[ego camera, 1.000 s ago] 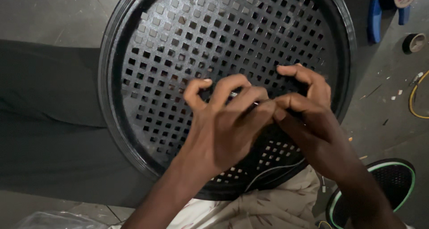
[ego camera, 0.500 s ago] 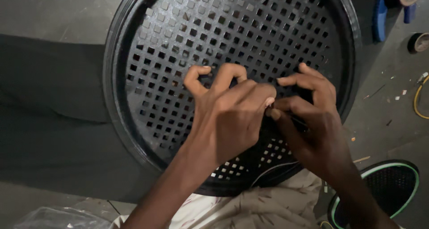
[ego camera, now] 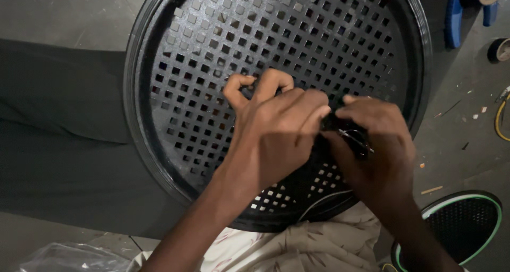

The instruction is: The person sits on the floor and assembles an LED light fixture by threading white wires through a perforated circular plastic frame, securing them with black electrical tape, and trimming excess wire with pliers. The person handles the frame, wires, tape, and pliers throughout the process.

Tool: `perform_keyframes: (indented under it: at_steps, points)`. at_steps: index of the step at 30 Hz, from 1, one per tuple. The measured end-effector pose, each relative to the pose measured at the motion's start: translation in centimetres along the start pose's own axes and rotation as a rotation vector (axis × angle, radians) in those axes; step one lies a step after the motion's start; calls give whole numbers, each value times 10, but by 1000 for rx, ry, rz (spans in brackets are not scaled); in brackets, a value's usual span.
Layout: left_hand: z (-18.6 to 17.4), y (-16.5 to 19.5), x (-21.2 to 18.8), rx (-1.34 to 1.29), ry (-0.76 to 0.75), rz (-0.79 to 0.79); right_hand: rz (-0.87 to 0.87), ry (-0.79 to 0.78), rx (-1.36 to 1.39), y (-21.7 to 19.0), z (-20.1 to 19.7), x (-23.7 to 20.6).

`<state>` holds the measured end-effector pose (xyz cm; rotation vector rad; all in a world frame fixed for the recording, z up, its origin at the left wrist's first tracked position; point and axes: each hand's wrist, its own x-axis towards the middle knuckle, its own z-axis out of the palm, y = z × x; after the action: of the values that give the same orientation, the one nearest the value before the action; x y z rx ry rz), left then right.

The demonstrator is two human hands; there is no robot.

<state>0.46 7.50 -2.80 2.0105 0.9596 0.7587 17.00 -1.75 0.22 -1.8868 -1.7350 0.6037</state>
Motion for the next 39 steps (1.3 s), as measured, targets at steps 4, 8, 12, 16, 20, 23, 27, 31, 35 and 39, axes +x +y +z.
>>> perform_keyframes:
  at_steps: [4, 8, 12, 16, 20, 23, 27, 31, 35, 39]
  points:
    - [-13, -1, 1, -105, -86, -9, -33, -3, 47, 2, -1, -3]
    - [-18, -1, 0, -105, -170, -14, -4, -2, 109, 7, -2, -3]
    - [-15, -3, -2, -95, -144, 10, -8, -26, 181, 11, -5, -3]
    - [-9, -4, -2, -113, -110, 4, 13, -41, 89, 12, -6, -4]
    - [-4, 0, -2, -59, -41, -56, -131, -64, -52, 8, -9, -2]
    - [-5, 1, -1, -69, -34, -77, -177, -74, -167, 3, -10, 0]
    - [-13, 1, -3, -103, -129, -59, -228, -77, -245, -2, -11, 5]
    - [-12, -1, -2, -61, -169, -26, -268, -58, -296, -5, -12, 9]
    - [-8, -2, -5, -13, -151, -19, -190, -95, -247, -7, -11, 12]
    - [-2, -3, -8, 29, -128, 6, -78, -114, -153, -7, -10, 16]
